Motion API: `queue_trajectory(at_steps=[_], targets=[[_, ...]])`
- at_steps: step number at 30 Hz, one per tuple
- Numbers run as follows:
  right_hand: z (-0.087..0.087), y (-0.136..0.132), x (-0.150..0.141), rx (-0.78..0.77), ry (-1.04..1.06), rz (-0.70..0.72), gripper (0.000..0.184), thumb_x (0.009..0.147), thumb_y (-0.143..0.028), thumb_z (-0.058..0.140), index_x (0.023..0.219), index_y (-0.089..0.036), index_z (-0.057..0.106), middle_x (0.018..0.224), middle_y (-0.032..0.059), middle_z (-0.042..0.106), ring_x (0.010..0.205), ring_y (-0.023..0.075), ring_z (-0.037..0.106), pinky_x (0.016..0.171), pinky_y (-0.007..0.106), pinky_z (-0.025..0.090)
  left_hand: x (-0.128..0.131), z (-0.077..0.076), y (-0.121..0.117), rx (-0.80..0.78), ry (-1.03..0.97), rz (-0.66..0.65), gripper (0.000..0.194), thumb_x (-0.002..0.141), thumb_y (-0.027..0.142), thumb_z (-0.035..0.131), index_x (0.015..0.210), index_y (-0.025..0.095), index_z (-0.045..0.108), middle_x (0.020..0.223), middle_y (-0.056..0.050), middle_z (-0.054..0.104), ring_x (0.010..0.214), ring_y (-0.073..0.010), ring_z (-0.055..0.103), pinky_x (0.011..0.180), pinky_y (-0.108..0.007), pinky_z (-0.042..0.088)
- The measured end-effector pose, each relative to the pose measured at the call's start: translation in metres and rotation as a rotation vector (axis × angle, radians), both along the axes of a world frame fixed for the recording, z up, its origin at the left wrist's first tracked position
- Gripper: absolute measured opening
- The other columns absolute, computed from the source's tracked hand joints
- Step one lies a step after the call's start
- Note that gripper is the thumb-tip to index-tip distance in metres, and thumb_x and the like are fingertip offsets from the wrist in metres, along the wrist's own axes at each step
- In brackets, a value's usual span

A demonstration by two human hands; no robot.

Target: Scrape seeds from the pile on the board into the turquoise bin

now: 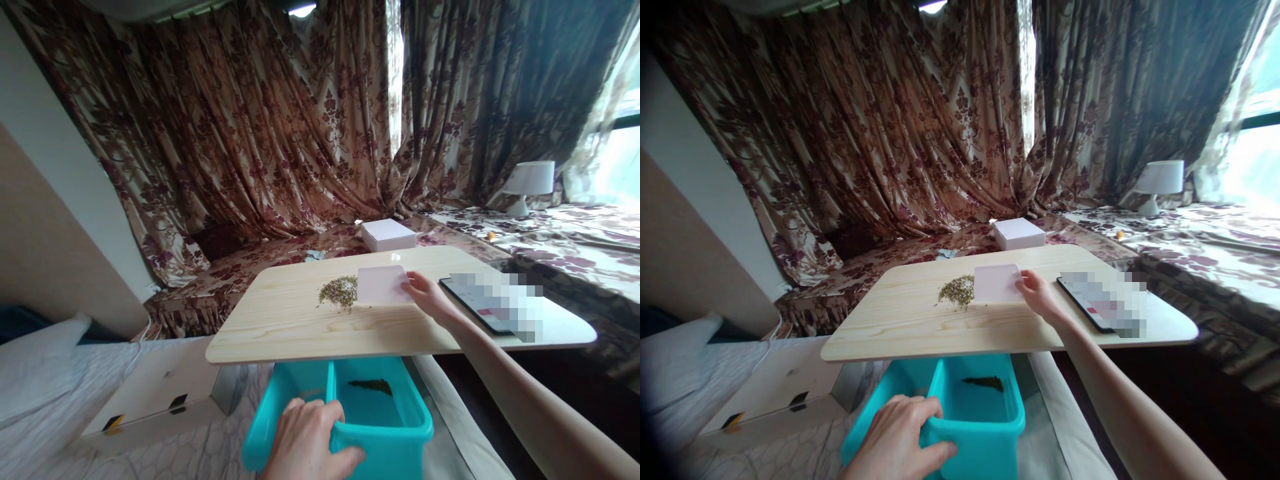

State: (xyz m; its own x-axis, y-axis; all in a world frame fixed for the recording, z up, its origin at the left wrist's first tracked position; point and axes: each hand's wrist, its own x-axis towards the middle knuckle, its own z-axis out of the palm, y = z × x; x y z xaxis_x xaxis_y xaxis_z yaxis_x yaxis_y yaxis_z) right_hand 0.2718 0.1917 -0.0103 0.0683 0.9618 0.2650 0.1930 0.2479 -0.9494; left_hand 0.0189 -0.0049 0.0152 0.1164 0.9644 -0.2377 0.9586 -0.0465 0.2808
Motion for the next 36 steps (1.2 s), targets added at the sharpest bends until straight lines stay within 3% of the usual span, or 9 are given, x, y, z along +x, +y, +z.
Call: queue_trajectory(at_steps=[8,16,23,29,36], targets=[[-0.001,-0.015,0.019,-0.013,-0.083,-0.088,0.017,0.072,-0.024,0.054,0.088,-0.019,0.057,0.080,0.0056,0.071,0.073,0.0187,0.066,0.065,0.029,0.050,0.002,0.001,0.000,-0.002,-0.004,0.001,0.023,0.069,0.039,0.058,0.088,0.027,0.062,0.090,0.000,0.063,0.094,-0.0232,0.050,0.081,-0.031,0.033],[0.005,-0.024,-0.001,0.014,-0.077,0.009,0.019,0.073,-0.029,0.054,0.089,-0.018,0.058,0.082,0.0073,0.071,0.076,0.0205,0.066,0.066,0.029,0.050,-0.001,0.000,0.004,-0.068,0.019,-0.011,0.026,0.067,0.041,0.058,0.089,0.028,0.062,0.091,-0.001,0.062,0.095,-0.0237,0.050,0.082,-0.032,0.034],[0.004,-0.013,-0.008,-0.005,-0.089,-0.106,0.015,0.072,-0.023,0.051,0.086,-0.019,0.056,0.079,0.0057,0.071,0.071,0.0181,0.066,0.064,0.028,0.050,-0.004,0.000,0.004,-0.025,-0.006,0.017,0.027,0.066,0.040,0.057,0.090,0.028,0.063,0.091,-0.001,0.062,0.096,-0.0242,0.049,0.082,-0.031,0.034],[0.000,0.001,-0.017,0.002,-0.023,-0.070,0.011,0.072,-0.022,0.050,0.082,-0.020,0.054,0.075,0.0042,0.072,0.068,0.0170,0.066,0.062,0.027,0.051,-0.005,0.001,0.004,-0.026,0.016,0.000,0.025,0.067,0.040,0.057,0.088,0.028,0.063,0.090,-0.001,0.063,0.094,-0.0239,0.051,0.080,-0.031,0.034],[0.003,-0.004,-0.015,0.016,-0.055,-0.019,0.012,0.072,-0.024,0.052,0.083,-0.020,0.055,0.080,0.0048,0.072,0.072,0.0175,0.066,0.064,0.027,0.051,-0.005,0.003,0.002,-0.022,0.029,0.005,0.023,0.068,0.039,0.056,0.086,0.027,0.063,0.088,-0.001,0.064,0.092,-0.0233,0.051,0.078,-0.029,0.034]])
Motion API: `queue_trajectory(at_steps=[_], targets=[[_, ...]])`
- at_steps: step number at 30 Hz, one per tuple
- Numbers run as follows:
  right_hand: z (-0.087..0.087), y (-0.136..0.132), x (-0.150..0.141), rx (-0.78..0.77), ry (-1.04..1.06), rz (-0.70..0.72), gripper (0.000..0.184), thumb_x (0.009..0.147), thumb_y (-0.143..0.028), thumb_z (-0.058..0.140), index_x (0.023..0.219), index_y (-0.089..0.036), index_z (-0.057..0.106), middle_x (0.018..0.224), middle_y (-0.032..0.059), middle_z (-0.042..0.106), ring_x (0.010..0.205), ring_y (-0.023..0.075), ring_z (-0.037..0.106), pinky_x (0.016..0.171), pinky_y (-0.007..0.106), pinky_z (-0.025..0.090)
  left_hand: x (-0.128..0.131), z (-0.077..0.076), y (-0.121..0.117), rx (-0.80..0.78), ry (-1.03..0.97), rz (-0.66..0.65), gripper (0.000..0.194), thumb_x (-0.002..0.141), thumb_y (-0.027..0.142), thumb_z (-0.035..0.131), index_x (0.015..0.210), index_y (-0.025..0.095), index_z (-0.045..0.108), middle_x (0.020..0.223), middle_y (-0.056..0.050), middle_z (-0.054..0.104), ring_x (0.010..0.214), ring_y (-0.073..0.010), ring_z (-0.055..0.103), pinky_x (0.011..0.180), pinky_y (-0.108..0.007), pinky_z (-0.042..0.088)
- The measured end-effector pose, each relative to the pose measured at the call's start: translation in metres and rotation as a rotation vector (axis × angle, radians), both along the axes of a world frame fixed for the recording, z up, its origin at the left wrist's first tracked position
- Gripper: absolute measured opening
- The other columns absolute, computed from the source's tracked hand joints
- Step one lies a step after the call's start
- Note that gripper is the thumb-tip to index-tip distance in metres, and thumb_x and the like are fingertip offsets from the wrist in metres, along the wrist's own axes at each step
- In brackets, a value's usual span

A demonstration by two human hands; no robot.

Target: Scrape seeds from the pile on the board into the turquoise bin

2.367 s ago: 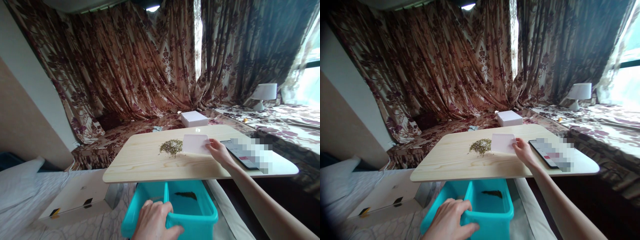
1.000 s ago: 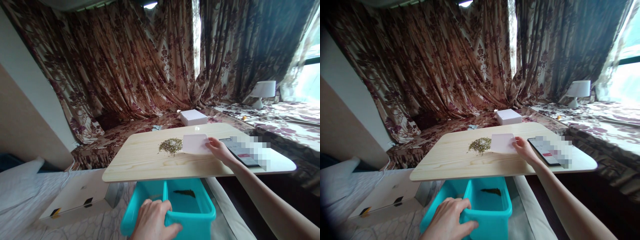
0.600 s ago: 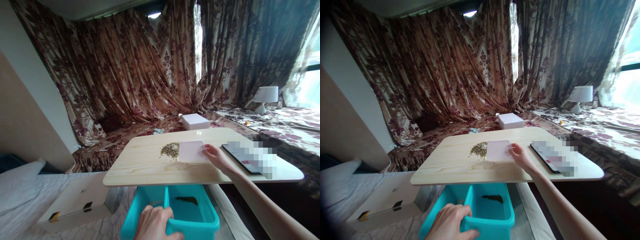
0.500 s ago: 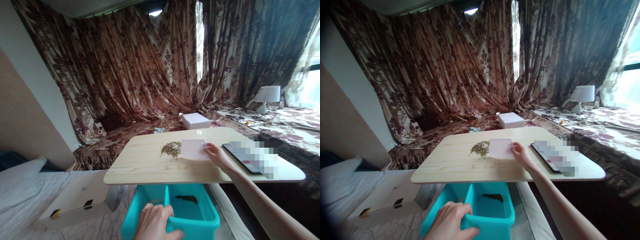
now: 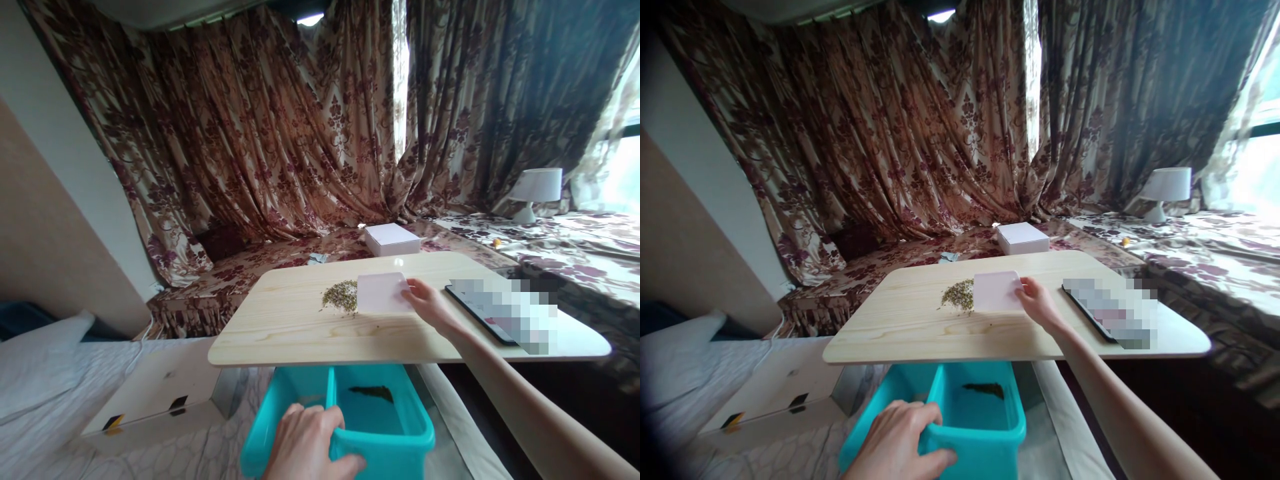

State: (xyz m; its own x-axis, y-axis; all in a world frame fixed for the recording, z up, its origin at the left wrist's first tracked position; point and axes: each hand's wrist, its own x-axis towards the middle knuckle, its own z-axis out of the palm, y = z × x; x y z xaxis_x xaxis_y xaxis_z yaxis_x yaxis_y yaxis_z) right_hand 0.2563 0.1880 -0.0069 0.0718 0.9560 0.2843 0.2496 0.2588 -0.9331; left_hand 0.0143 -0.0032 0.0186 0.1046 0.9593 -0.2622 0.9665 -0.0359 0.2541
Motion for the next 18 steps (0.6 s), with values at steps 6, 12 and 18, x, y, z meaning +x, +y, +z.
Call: queue_trajectory(at_steps=[6,12,18], targets=[[0.001,-0.002,-0.003,-0.005,0.028,-0.025,0.012,0.072,-0.022,0.051,0.082,-0.020,0.056,0.081,0.0049,0.071,0.073,0.0173,0.066,0.067,0.028,0.051,0.000,0.001,-0.002,0.023,-0.009,0.011,0.020,0.069,0.037,0.056,0.084,0.026,0.062,0.086,-0.001,0.063,0.091,-0.0224,0.051,0.079,-0.029,0.033],[0.002,-0.006,0.000,-0.031,0.024,0.027,0.012,0.071,-0.023,0.053,0.082,-0.020,0.056,0.081,0.0048,0.071,0.074,0.0172,0.065,0.067,0.027,0.050,-0.002,-0.003,-0.001,0.013,-0.032,0.007,0.023,0.069,0.040,0.056,0.087,0.027,0.062,0.089,0.000,0.062,0.094,-0.0228,0.050,0.081,-0.029,0.032],[0.008,-0.018,0.009,0.001,0.042,-0.023,0.015,0.069,-0.027,0.056,0.081,-0.019,0.059,0.081,0.0061,0.071,0.075,0.0190,0.065,0.067,0.028,0.050,-0.002,-0.002,0.000,0.020,-0.020,0.007,0.022,0.068,0.039,0.057,0.085,0.026,0.062,0.086,-0.001,0.062,0.092,-0.0232,0.051,0.078,-0.030,0.033]])
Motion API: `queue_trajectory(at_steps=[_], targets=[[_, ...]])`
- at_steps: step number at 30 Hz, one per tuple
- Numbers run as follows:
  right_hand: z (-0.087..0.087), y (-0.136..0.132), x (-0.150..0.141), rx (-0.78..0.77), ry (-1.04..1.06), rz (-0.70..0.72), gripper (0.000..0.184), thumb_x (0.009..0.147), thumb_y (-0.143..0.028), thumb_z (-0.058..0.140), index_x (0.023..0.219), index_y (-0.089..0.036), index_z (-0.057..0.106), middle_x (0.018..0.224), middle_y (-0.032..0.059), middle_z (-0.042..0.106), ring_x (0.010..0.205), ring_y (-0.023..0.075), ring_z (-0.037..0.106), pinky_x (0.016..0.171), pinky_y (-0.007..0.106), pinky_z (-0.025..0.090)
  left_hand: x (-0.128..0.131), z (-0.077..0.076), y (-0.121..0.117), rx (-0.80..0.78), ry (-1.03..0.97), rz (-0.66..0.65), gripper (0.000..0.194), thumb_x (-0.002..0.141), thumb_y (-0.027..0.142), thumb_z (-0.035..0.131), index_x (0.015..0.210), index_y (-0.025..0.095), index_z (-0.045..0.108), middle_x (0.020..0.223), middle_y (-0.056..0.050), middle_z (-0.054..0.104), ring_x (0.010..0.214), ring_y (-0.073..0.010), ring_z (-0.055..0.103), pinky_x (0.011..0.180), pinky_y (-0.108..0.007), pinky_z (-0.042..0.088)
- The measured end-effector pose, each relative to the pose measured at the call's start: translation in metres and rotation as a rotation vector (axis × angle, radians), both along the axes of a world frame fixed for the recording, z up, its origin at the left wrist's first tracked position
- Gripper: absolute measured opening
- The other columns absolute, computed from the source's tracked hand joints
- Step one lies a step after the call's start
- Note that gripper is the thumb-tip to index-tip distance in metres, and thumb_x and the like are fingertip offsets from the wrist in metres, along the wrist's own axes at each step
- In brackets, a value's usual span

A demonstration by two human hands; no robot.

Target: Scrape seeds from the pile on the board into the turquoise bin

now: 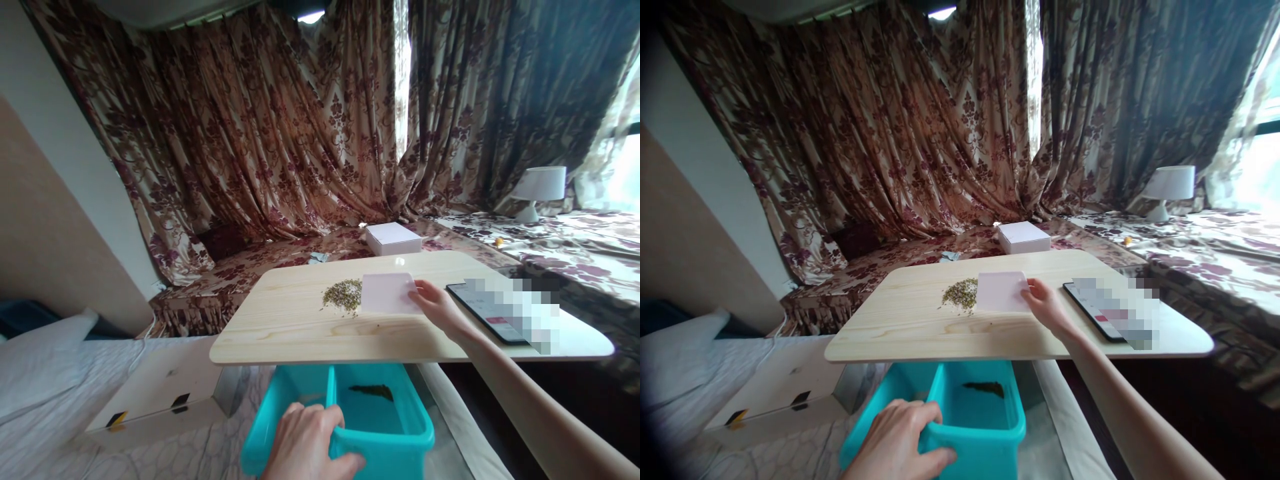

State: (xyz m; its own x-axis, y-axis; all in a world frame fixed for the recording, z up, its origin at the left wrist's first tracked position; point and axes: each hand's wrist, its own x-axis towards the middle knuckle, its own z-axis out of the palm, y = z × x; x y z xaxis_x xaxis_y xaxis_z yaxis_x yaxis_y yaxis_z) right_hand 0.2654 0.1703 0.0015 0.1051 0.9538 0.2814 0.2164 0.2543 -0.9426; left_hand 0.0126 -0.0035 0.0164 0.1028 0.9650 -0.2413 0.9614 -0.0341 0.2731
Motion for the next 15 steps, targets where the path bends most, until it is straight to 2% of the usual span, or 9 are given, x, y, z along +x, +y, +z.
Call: queue_trajectory(at_steps=[5,9,12,15], targets=[[-0.009,-0.026,0.021,-0.010,-0.004,-0.150,0.023,0.064,-0.032,0.060,0.082,-0.019,0.059,0.077,0.0064,0.071,0.076,0.0232,0.066,0.068,0.032,0.050,0.000,-0.001,0.000,0.011,-0.009,-0.002,0.023,0.069,0.039,0.056,0.086,0.025,0.062,0.087,-0.001,0.062,0.092,-0.0232,0.050,0.080,-0.031,0.033],[-0.011,-0.045,0.020,-0.050,-0.027,-0.102,0.028,0.062,-0.036,0.063,0.084,-0.019,0.061,0.076,0.0065,0.072,0.077,0.0247,0.066,0.067,0.032,0.050,-0.002,-0.002,-0.001,0.017,-0.057,0.006,0.024,0.069,0.040,0.057,0.088,0.026,0.062,0.089,0.000,0.061,0.095,-0.0231,0.048,0.083,-0.031,0.032],[-0.006,-0.040,0.005,-0.027,0.026,-0.016,0.024,0.064,-0.035,0.061,0.082,-0.020,0.059,0.077,0.0069,0.071,0.075,0.0232,0.066,0.065,0.030,0.050,-0.002,-0.001,-0.002,0.010,-0.073,0.012,0.025,0.069,0.040,0.058,0.090,0.026,0.062,0.090,-0.001,0.062,0.095,-0.0235,0.048,0.083,-0.031,0.033],[-0.002,-0.025,-0.012,0.010,0.051,-0.015,0.019,0.067,-0.030,0.057,0.083,-0.019,0.057,0.080,0.0067,0.071,0.074,0.0200,0.066,0.066,0.029,0.049,-0.003,0.000,-0.001,0.012,-0.068,0.012,0.024,0.068,0.040,0.058,0.087,0.026,0.063,0.088,-0.001,0.062,0.093,-0.0237,0.049,0.082,-0.032,0.033]])
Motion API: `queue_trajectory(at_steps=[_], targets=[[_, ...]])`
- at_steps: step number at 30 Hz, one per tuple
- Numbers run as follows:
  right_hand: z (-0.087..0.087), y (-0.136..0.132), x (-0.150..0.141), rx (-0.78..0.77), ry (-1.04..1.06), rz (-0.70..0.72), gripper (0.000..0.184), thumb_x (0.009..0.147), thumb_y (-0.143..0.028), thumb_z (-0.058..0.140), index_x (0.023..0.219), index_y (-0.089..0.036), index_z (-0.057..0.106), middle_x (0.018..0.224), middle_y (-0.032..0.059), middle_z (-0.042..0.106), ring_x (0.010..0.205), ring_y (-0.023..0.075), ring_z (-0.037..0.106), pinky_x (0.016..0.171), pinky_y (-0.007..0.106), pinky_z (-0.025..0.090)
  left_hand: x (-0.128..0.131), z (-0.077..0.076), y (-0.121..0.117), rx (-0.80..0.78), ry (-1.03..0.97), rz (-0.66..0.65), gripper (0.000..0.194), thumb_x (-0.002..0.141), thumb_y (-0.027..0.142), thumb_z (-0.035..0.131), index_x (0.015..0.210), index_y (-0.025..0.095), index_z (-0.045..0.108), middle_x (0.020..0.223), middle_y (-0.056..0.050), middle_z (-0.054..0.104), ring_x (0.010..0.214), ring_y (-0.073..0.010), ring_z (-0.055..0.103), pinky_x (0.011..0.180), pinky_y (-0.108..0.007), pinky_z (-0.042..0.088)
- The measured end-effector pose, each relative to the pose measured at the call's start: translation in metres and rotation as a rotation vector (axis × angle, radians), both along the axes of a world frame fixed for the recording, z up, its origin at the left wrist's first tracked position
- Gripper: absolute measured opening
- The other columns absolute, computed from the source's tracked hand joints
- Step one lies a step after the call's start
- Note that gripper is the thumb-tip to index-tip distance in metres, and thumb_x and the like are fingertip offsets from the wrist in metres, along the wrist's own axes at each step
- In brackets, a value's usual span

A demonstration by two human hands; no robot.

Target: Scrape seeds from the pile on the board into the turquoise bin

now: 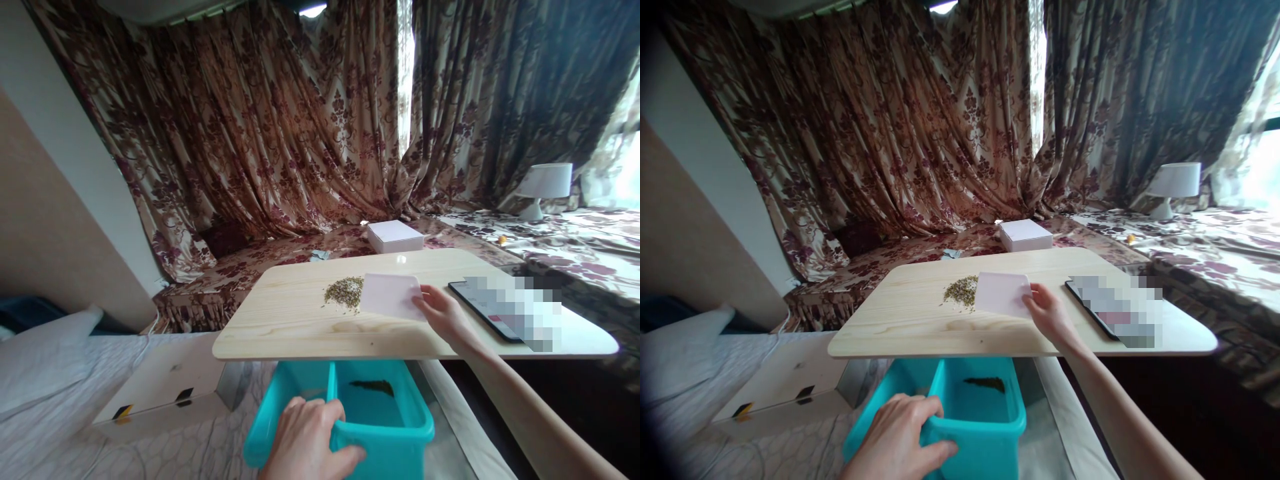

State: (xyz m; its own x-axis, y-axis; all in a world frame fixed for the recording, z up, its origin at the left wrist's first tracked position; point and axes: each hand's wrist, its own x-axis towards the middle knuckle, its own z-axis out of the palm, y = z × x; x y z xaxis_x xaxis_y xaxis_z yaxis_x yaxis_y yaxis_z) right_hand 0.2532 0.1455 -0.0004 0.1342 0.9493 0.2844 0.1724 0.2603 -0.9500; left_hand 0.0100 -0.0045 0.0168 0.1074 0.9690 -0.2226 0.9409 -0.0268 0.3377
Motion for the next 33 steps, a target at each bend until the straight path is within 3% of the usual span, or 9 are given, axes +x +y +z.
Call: queue_trajectory(at_steps=[4,10,19,27,33], targets=[[-0.005,0.016,-0.010,-0.003,-0.026,-0.013,0.014,0.070,-0.025,0.053,0.083,-0.019,0.055,0.079,0.0062,0.071,0.071,0.0182,0.066,0.065,0.028,0.049,0.000,-0.002,0.002,-0.002,0.008,0.007,0.022,0.068,0.039,0.058,0.085,0.027,0.062,0.087,0.000,0.063,0.093,-0.0235,0.049,0.080,-0.031,0.033],[-0.013,0.018,-0.004,-0.012,-0.066,0.000,0.013,0.071,-0.023,0.053,0.083,-0.020,0.056,0.076,0.0051,0.071,0.070,0.0177,0.066,0.064,0.027,0.049,-0.002,-0.008,0.002,-0.009,0.016,-0.007,0.023,0.067,0.042,0.059,0.086,0.028,0.062,0.087,0.001,0.063,0.092,-0.0231,0.049,0.079,-0.030,0.031],[-0.013,0.027,-0.011,0.016,-0.060,0.034,0.012,0.072,-0.022,0.051,0.084,-0.020,0.055,0.078,0.0048,0.071,0.071,0.0171,0.066,0.064,0.027,0.049,-0.005,-0.012,0.001,0.030,0.009,-0.010,0.022,0.067,0.042,0.060,0.084,0.028,0.062,0.086,0.002,0.063,0.091,-0.0225,0.050,0.077,-0.028,0.031],[-0.001,0.015,-0.009,-0.002,-0.071,0.031,0.011,0.070,-0.022,0.053,0.081,-0.020,0.057,0.079,0.0052,0.071,0.070,0.0171,0.065,0.066,0.027,0.049,-0.010,-0.017,0.002,0.081,-0.025,-0.023,0.024,0.068,0.044,0.060,0.087,0.029,0.062,0.087,0.002,0.064,0.090,-0.0219,0.051,0.077,-0.028,0.031],[-0.002,0.014,-0.009,-0.032,-0.062,0.006,0.011,0.069,-0.022,0.054,0.080,-0.020,0.056,0.075,0.0049,0.070,0.070,0.0178,0.065,0.065,0.028,0.049,-0.008,-0.011,0.001,0.046,-0.003,-0.012,0.026,0.068,0.044,0.059,0.089,0.029,0.062,0.088,0.002,0.063,0.092,-0.0221,0.051,0.079,-0.029,0.032]])
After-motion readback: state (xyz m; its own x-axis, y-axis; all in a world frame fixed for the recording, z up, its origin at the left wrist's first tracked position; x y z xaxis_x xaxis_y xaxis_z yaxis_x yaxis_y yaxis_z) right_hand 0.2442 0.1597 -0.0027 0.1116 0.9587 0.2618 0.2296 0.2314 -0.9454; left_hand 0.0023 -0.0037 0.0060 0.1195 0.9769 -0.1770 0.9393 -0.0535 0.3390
